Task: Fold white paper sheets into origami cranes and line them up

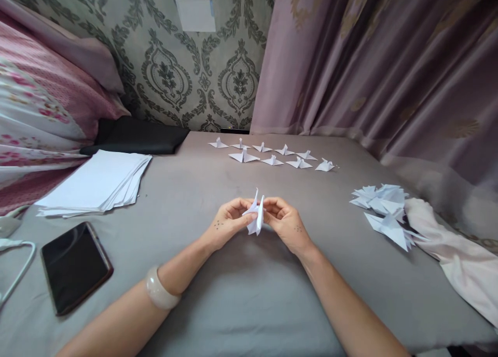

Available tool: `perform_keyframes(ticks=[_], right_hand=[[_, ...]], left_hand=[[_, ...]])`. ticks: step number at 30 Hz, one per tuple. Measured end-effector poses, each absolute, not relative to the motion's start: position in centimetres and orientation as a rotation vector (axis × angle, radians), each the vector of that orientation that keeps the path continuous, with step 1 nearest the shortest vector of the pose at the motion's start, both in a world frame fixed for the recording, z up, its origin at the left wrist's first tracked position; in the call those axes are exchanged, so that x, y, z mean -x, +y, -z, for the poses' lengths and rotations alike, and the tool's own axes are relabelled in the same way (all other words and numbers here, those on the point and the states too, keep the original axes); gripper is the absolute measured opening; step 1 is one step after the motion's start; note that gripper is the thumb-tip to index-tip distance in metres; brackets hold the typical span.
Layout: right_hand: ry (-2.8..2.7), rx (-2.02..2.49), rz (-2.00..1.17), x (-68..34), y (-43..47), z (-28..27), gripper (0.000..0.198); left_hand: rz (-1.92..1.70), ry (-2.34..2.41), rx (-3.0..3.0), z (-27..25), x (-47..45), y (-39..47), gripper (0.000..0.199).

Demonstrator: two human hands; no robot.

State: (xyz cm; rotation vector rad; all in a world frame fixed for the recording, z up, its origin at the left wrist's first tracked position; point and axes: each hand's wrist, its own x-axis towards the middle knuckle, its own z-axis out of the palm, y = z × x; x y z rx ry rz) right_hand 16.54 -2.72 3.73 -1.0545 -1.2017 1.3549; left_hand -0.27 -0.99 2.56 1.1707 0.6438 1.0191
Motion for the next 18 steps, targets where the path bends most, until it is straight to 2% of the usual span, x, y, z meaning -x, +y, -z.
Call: perform_keyframes(ticks=[6, 8, 11, 15, 18], right_hand=[[-1.283, 1.056, -1.322, -16.8, -3.1, -4.1, 0.021], [-1.378, 1.022, -1.310, -16.6, -3.3, -4.2, 0.027], [-1.475, 1.027, -1.129, -15.8, -3.6, -4.1, 0.038], [-1.521, 1.098, -0.854, -15.2, -3.8, -3.5, 0.023], [-1.516, 1.156, -0.702, -15.1, -3.8, -3.2, 0.023]], left_hand=[[-1.187, 0.733, -1.111, -2.1, 0.0, -0.7, 0.014], [-1.233, 0.757, -1.107, -2.2, -0.2, -0.7, 0.013], [-1.281, 0.762, -1.118, -2.3, -0.5, -0.8, 0.014], [-1.281, 0.749, -1.124, -2.4, -0.6, -1.0, 0.014], [-1.293, 0.743, -1.118, -2.3, -0.6, -1.0, 0.013]])
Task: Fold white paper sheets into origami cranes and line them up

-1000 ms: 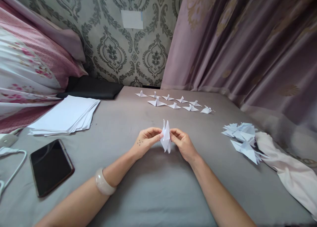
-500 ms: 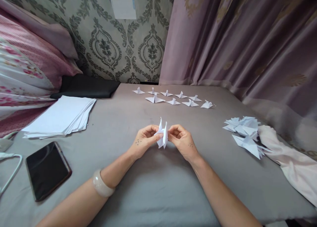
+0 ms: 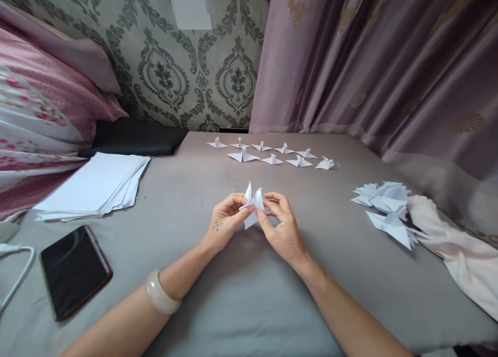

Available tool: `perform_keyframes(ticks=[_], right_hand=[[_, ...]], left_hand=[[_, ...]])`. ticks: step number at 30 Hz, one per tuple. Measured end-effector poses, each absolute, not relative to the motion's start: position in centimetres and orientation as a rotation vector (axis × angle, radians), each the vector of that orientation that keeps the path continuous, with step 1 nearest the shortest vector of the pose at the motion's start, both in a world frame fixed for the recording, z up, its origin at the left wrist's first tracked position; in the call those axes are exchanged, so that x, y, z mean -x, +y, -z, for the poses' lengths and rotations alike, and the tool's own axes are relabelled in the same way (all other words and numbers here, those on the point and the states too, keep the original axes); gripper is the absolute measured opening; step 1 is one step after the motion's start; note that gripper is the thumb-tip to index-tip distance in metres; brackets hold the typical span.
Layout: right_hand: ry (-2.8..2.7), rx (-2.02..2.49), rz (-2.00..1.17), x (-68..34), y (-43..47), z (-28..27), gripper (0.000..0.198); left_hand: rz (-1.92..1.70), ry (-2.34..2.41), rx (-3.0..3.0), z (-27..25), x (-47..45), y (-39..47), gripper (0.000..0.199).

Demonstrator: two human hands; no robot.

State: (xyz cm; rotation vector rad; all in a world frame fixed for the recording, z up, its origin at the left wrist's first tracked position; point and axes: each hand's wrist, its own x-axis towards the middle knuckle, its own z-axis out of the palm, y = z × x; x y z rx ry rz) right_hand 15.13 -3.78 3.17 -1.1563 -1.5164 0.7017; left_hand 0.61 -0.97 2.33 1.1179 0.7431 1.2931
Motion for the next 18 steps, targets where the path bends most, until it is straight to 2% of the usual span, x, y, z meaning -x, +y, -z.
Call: perform_keyframes(ticks=[3, 6, 12, 18], right_hand=[[-1.465, 1.193, -0.682, -15.0, -3.8, -3.1, 0.024], [-1.498, 1.177, -0.693, -14.8, -4.1, -3.4, 0.015], [-1.665, 1.077, -0.491, -15.3, -4.2, -3.9, 0.012], [-1.633, 0.986, -0.888, -16.5, -3.9, -4.4, 0.012]], left_hand=[[-1.303, 0.717, -1.121, -2.2, -0.6, -0.9, 0.011], [-1.311, 0.681, -1.140, -2.1, -0.6, -0.8, 0.010], [-1.226, 0.612, -1.149, -2.2, 0.0, -1.1, 0.008], [-1.173, 0.590, -1.209, -2.3, 0.1, -1.0, 0.005]])
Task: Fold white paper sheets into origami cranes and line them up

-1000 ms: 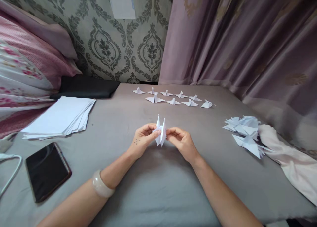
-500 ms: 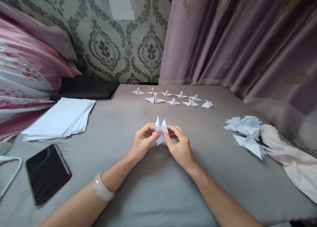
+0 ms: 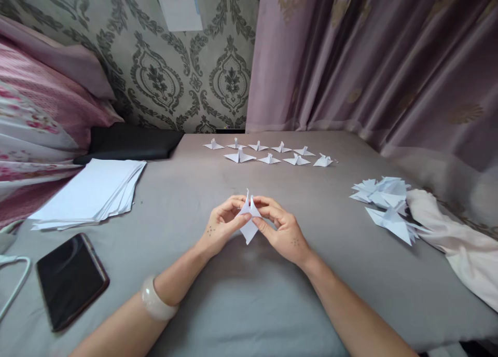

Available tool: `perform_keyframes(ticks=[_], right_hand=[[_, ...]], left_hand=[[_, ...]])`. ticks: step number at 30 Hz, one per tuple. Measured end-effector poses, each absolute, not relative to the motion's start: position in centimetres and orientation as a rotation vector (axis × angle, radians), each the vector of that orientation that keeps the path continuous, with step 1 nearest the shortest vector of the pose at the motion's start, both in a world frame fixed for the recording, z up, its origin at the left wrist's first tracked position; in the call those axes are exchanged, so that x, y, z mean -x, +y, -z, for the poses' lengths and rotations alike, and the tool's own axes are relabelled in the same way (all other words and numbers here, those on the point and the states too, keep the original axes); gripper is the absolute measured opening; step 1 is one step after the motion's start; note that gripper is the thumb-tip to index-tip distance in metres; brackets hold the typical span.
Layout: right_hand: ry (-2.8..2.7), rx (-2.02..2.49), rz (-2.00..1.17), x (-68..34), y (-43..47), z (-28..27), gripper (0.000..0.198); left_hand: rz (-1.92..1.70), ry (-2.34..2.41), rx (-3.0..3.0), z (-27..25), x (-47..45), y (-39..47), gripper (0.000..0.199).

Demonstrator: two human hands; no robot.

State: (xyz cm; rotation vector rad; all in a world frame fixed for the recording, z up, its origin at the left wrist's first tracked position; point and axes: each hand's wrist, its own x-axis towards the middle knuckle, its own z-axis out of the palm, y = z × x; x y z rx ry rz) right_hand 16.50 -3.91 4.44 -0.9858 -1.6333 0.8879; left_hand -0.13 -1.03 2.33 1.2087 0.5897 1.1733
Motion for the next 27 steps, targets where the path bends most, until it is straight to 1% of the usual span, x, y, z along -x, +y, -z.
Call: perform_keyframes(ticks=[2, 5, 7, 11, 14, 15, 17, 19, 20, 23, 25, 27], right_hand=[[-1.604, 0.985, -0.941, -16.8, -3.8, -4.6, 0.010], [-1.573, 1.018, -0.944, -17.1, -3.7, -4.6, 0.005], [-1.555, 1.033, -0.947, -17.1, -3.6, -4.5, 0.005], [-1.436, 1.143, -0.871, -16.8, -3.6, -3.6, 0.009], [-1.393, 1.173, -0.874, -16.7, -3.5, -3.3, 0.020], [-1.431, 1.154, -0.888, -16.7, -3.5, -3.2, 0.021], [-1.532, 1.108, -0.890, -16.8, -3.4, -3.3, 0.013], [-1.579, 1.083, -0.847, -17.0, -3.3, -3.4, 0.009], [-1.573, 1.078, -0.818, -17.1, -3.3, -3.4, 0.010], [-1.541, 1.083, -0.767, -17.1, -3.4, -3.6, 0.008], [-1.558, 1.088, -0.778, -17.1, -3.4, -3.8, 0.007], [-1.568, 1.091, -0.800, -17.0, -3.5, -4.0, 0.012]], left_hand=[[-1.172, 0.600, -1.223, -2.3, 0.1, -0.9, 0.007], [-1.179, 0.617, -1.233, -2.3, 0.1, -0.8, 0.008], [-1.182, 0.639, -1.248, -2.4, 0.1, -0.8, 0.008], [-1.268, 0.709, -1.332, -2.3, 0.0, -0.8, 0.010], [-1.380, 0.738, -1.432, -1.9, -0.2, -0.9, 0.010], [-1.414, 0.738, -1.445, -1.8, -0.3, -1.0, 0.012], [-1.436, 0.721, -1.420, -1.8, -0.4, -1.0, 0.024], [-1.371, 0.710, -1.348, -1.9, -0.5, -1.1, 0.036], [-1.301, 0.715, -1.320, -1.9, -0.5, -1.1, 0.038], [-1.070, 0.784, -1.260, -2.1, -0.3, -1.0, 0.025], [-0.989, 0.809, -1.224, -2.2, -0.2, -1.0, 0.024], [-0.988, 0.817, -1.210, -2.2, -0.2, -0.9, 0.026]])
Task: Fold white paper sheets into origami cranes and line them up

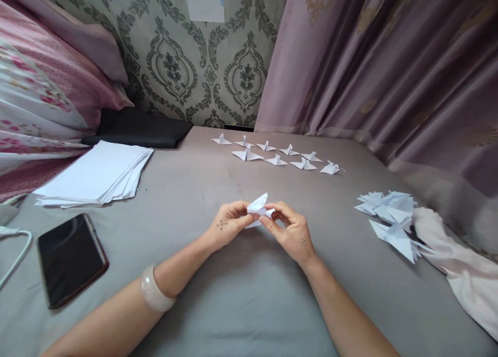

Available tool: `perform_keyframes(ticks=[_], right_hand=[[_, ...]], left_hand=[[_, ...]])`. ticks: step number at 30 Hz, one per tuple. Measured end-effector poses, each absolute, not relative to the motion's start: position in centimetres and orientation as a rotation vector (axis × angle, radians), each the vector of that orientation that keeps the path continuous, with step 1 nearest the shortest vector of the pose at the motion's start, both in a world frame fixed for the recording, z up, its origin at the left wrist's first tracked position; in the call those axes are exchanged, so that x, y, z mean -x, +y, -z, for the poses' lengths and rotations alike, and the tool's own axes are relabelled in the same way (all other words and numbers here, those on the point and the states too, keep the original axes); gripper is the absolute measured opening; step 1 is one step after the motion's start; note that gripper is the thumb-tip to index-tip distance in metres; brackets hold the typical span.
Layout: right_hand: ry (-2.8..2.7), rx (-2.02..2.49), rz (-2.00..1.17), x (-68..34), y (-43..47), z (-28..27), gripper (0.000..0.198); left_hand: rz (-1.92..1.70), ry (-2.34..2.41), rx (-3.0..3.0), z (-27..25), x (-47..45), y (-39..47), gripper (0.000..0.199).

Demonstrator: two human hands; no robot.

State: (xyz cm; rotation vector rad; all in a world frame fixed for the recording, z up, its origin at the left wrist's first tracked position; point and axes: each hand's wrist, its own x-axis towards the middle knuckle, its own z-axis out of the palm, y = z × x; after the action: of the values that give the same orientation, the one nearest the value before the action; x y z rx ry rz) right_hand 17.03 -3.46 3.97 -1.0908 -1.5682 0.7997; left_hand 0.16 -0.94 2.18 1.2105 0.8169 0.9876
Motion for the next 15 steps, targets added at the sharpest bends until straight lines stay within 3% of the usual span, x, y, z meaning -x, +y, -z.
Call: perform_keyframes(ticks=[15], right_hand=[[-1.504, 1.142, -0.935, -17.77, -3.35, -4.47, 0.014]], left_hand=[[-0.933, 0.852, -1.376, -1.86, 0.06, -0.72, 0.023]])
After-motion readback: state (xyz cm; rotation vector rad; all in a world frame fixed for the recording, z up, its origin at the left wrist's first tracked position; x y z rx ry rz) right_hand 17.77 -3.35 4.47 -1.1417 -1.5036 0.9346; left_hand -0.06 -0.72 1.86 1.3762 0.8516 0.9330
